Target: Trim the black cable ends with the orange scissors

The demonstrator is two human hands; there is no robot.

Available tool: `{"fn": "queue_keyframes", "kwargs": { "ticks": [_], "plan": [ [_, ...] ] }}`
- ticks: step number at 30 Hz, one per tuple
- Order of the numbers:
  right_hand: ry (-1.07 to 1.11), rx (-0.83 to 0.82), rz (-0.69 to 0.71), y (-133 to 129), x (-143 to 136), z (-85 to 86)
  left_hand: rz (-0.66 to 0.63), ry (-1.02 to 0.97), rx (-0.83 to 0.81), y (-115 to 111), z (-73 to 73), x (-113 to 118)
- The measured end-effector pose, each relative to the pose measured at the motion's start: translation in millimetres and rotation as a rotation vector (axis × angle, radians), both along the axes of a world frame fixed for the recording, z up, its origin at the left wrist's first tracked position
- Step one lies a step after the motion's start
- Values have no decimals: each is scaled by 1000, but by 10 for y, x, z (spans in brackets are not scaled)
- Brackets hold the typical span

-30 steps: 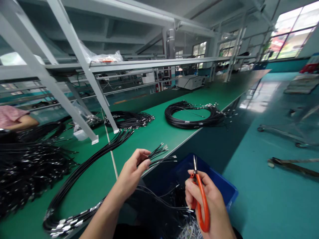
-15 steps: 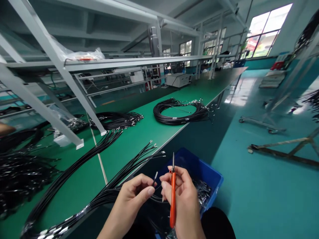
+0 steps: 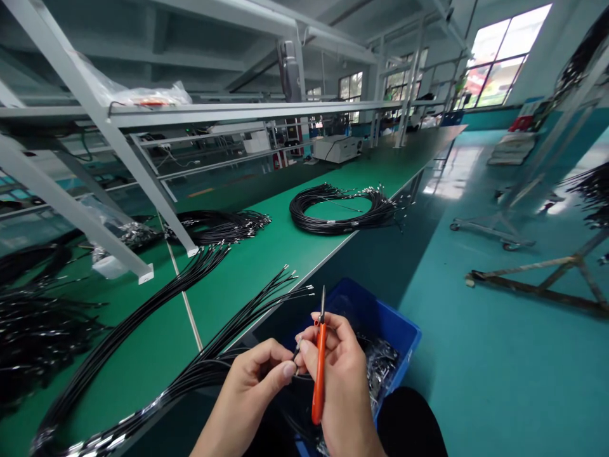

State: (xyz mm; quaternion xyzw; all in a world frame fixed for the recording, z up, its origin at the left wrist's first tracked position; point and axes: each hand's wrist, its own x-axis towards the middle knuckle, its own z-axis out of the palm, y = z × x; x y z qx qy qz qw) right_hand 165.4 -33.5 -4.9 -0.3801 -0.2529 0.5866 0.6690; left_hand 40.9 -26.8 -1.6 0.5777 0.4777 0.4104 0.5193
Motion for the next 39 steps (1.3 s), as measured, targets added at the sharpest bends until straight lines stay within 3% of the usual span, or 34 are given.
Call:
{"fn": "queue_keyframes", "kwargs": {
  "ticks": [8,15,22,28,32,39],
  "plan": [
    [3,-36,24,17,1,20,15,21,-10,-25,-49,10],
    [204,-128,100,-45,-110,-27,-105,-240,-120,-35,-143,-39],
    [174,-119,112,-69,-224,-17,107,-184,3,-23,-44,29],
    [166,-77,102,-46,-195,-29,-25,-413,-110,52,24,-55],
    [196,-37,120,-31,-176,-25,-13,-490,-155,34,21,-65],
    [170,-120,112,-64,-198,30,3,-492,-119,24,25,-11]
  ]
}}
